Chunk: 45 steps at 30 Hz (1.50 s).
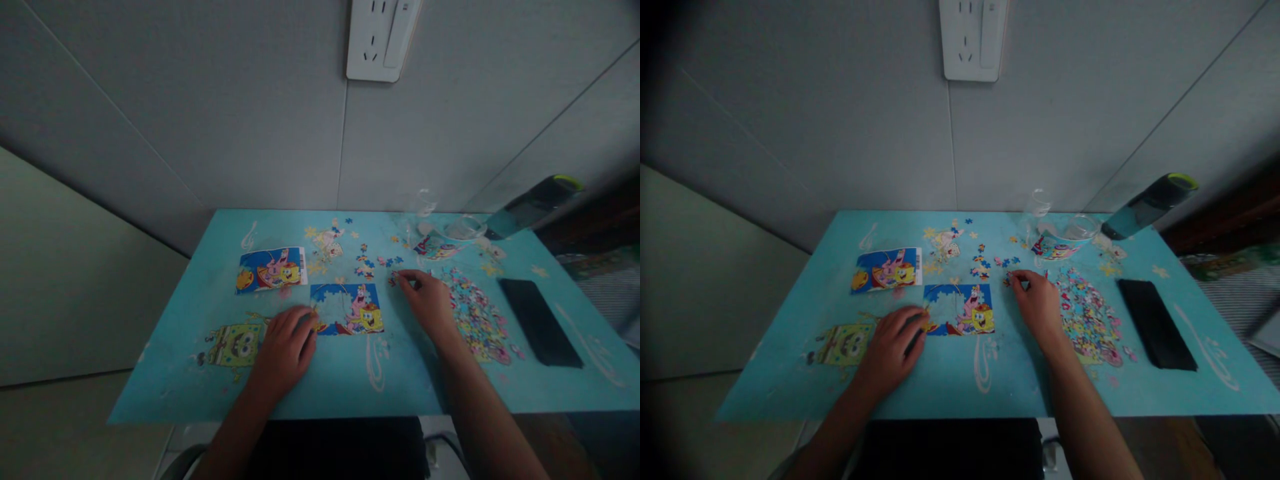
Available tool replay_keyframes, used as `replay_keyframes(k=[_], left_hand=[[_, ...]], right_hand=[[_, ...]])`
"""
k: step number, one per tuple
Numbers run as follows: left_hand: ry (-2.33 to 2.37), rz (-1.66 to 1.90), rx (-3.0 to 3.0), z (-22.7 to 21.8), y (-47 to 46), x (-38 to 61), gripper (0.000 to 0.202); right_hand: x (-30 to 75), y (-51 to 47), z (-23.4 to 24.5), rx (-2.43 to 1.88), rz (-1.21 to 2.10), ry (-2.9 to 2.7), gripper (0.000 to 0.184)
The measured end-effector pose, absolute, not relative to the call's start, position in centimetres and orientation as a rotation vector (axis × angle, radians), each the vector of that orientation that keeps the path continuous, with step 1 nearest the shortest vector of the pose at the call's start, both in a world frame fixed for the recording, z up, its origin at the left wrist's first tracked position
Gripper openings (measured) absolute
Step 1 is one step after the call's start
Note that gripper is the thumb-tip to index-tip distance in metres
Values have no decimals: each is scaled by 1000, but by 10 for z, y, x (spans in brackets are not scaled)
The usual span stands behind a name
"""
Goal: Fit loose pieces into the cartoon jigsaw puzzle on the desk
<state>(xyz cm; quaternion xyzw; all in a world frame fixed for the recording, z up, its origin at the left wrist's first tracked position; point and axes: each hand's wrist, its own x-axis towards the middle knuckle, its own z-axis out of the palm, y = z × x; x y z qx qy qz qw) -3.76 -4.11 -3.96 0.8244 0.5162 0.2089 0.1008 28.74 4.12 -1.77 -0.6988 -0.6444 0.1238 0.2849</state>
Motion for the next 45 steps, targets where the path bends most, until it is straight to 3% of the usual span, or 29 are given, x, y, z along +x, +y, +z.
replay_keyframes(k=[15,22,30,36,43,45], left_hand=[[1528,621,2464,-42,-40,-40,32],[1519,612,2465,-43,-40,-40,33],[1529,624,2447,-39,-41,-37,31],[1541,639,2429,-37,-41,-35,30],[1552,631,2416,-34,-42,-34,31],[1552,626,2410,-34,-42,-34,31]], right_hand=[[272,59,-34,-1671,324,-1938,26],[271,74,-34,-1752,132,-1981,30],[268,85,-41,-1791,161,-1917,31],[270,82,-33,-1732,342,-1837,30],[244,43,-17,-1453,830,-1907,40],[237,32,-15,-1399,875,-1967,35]])
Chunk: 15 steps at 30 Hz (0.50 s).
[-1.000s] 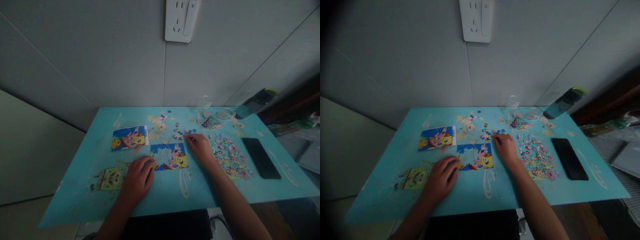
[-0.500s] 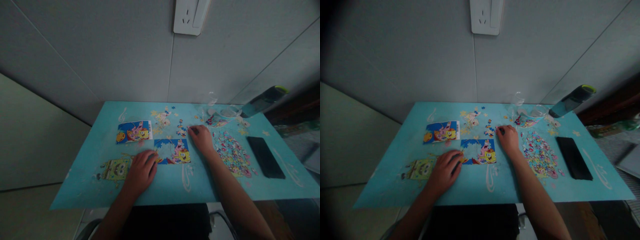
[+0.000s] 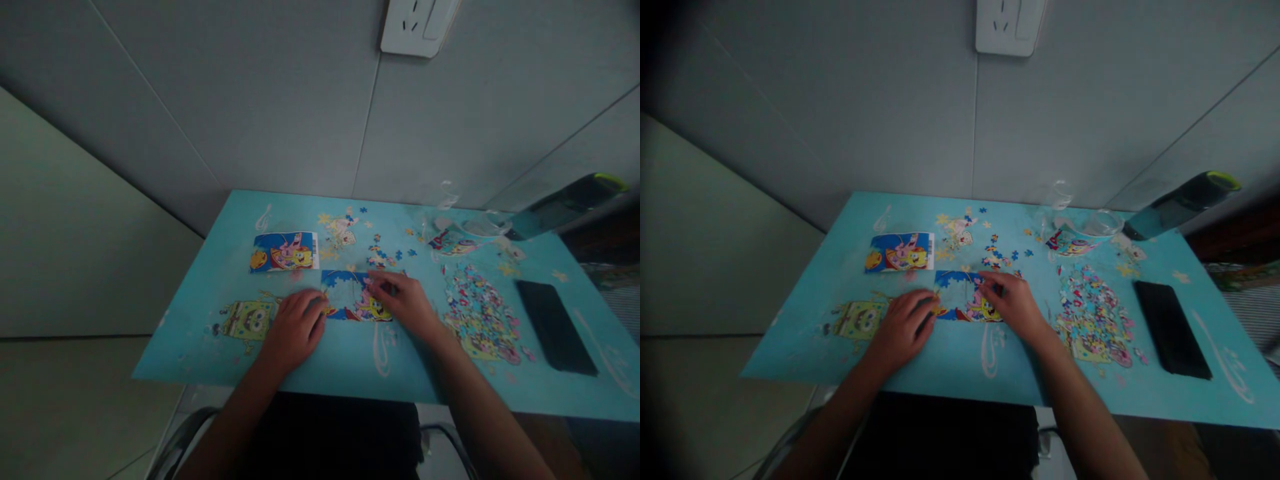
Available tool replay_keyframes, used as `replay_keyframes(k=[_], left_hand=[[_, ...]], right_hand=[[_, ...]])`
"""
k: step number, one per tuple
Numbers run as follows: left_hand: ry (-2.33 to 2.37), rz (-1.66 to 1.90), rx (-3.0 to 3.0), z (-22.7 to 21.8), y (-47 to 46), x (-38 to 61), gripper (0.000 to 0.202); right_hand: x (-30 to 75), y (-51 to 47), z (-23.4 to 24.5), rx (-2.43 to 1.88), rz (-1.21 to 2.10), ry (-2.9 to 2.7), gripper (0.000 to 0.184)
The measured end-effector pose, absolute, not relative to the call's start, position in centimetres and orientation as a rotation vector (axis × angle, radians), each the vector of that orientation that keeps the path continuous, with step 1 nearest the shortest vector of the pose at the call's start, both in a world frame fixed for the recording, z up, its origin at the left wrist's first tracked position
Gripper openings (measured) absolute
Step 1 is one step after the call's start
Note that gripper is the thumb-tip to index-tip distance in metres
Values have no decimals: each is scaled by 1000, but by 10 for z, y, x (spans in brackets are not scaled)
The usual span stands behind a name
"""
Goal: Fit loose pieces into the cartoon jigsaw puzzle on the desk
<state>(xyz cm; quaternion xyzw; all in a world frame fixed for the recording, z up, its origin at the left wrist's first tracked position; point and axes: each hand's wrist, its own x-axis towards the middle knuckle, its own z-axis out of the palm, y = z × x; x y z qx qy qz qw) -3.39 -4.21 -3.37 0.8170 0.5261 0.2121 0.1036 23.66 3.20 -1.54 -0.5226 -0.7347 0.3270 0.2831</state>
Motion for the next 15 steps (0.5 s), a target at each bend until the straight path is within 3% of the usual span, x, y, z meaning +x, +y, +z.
replay_keyframes(k=[4,15], left_hand=[[1550,625,2403,-32,-42,-33,29],[1571,598,2404,-32,-41,-34,33]], right_hand=[[224,21,-16,-1404,901,-2040,23],[224,18,-12,-1471,717,-2132,26]])
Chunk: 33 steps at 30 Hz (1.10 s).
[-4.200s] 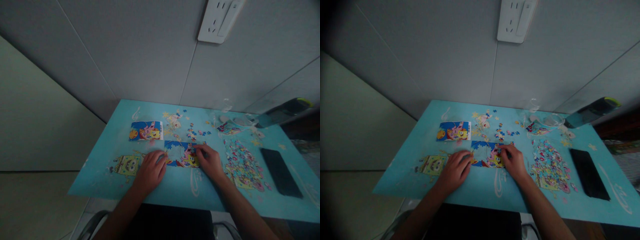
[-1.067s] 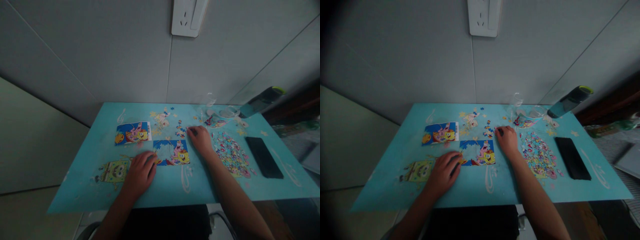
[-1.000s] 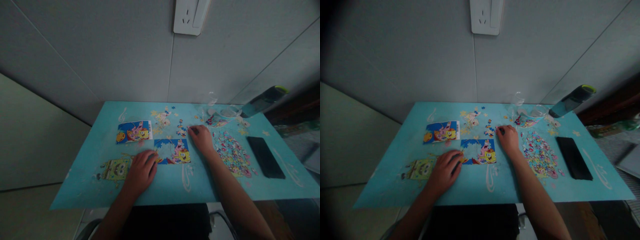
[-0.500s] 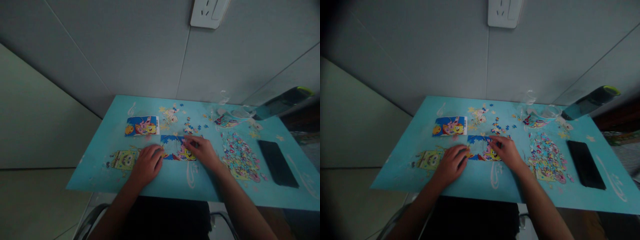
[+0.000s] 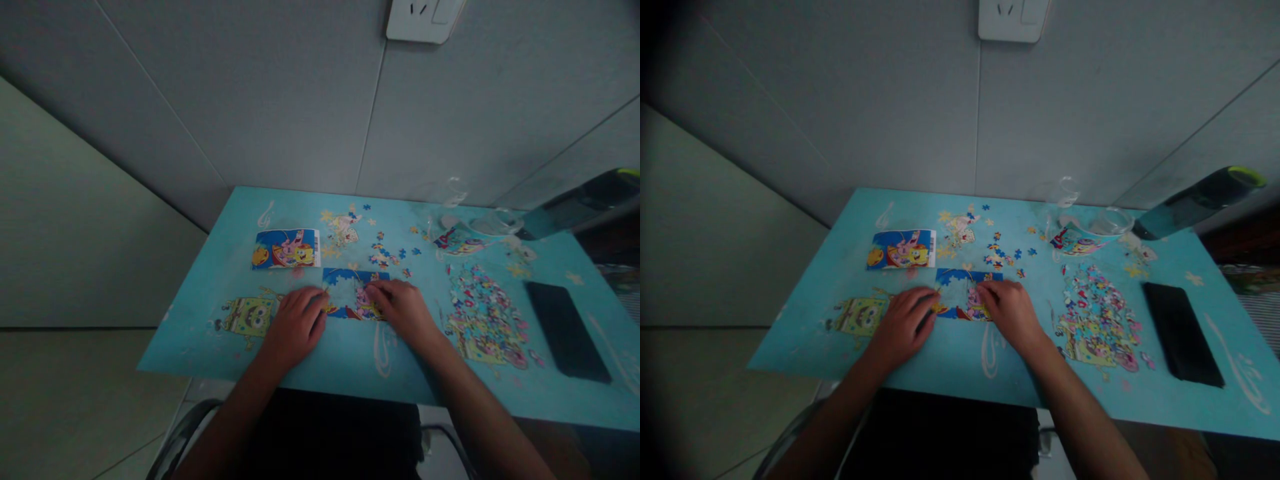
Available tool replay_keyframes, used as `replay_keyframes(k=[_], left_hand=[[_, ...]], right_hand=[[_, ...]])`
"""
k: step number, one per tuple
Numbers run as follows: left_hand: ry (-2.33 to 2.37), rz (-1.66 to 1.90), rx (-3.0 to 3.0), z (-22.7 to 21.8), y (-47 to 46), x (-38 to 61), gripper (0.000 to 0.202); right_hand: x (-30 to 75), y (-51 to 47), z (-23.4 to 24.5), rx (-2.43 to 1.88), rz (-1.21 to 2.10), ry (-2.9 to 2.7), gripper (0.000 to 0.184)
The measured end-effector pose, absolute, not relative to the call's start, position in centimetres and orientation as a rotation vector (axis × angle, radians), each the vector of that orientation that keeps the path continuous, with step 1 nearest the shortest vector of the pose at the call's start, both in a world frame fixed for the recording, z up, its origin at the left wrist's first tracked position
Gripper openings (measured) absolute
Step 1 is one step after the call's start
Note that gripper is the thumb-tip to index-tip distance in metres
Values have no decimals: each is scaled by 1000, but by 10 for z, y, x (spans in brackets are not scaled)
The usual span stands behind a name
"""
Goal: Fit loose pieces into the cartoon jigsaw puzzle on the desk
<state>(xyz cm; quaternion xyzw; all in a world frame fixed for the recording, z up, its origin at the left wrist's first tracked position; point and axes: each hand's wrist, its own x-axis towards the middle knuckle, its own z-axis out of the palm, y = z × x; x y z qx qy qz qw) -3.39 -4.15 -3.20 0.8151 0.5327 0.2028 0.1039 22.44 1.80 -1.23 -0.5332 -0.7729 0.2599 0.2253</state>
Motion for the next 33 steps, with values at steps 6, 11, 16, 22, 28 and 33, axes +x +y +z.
replay_keyframes(k=[6,11,16,22,28,33], left_hand=[[1571,595,2413,-34,-41,-35,35],[1579,599,2416,-33,-41,-34,33],[1571,605,2422,-31,-42,-34,32],[1566,618,2411,-31,-41,-33,30],[1562,629,2411,-32,-41,-34,30],[1557,612,2399,-32,-42,-33,31]], right_hand=[[234,25,-18,-1416,628,-2140,22],[232,24,-22,-1376,602,-2197,21],[230,24,-23,-1361,593,-2199,21],[231,24,-23,-1339,611,-2208,20],[227,23,-25,-1280,638,-2234,18],[224,22,-25,-1271,610,-2273,16]])
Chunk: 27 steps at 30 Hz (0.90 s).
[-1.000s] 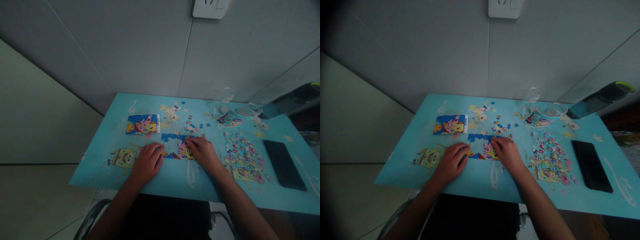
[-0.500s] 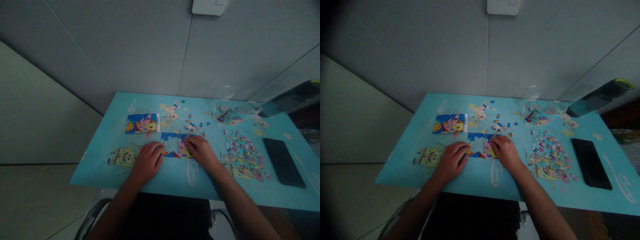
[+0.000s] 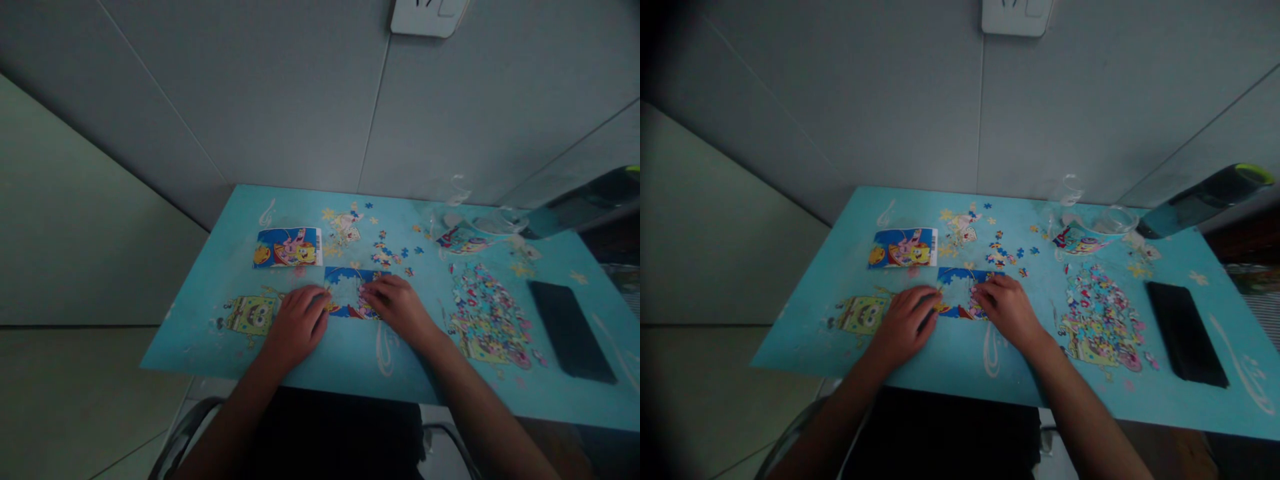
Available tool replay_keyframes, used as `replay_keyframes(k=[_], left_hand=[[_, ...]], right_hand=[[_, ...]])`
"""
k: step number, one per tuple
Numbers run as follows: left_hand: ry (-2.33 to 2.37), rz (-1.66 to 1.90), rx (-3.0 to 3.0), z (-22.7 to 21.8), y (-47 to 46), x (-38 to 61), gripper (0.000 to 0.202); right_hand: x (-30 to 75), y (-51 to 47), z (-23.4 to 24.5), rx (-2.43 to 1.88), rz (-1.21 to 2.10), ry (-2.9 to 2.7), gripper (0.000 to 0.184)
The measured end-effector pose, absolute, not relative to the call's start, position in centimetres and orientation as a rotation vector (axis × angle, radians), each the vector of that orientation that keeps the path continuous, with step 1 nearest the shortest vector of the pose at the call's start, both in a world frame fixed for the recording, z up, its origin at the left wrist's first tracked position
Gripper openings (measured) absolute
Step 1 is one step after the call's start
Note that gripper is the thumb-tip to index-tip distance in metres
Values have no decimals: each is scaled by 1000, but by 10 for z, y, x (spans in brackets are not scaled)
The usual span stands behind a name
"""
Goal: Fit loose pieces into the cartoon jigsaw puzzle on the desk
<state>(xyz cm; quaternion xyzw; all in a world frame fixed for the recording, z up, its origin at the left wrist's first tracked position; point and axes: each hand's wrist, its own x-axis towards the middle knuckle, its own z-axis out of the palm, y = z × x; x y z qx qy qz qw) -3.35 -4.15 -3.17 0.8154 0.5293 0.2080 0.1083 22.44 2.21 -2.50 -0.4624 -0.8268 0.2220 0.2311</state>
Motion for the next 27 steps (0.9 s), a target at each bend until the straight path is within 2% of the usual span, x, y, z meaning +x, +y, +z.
replay_keyframes(k=[27], left_hand=[[1544,623,2377,-30,-42,-33,31]], right_hand=[[220,20,-16,-1320,757,-2159,8]])
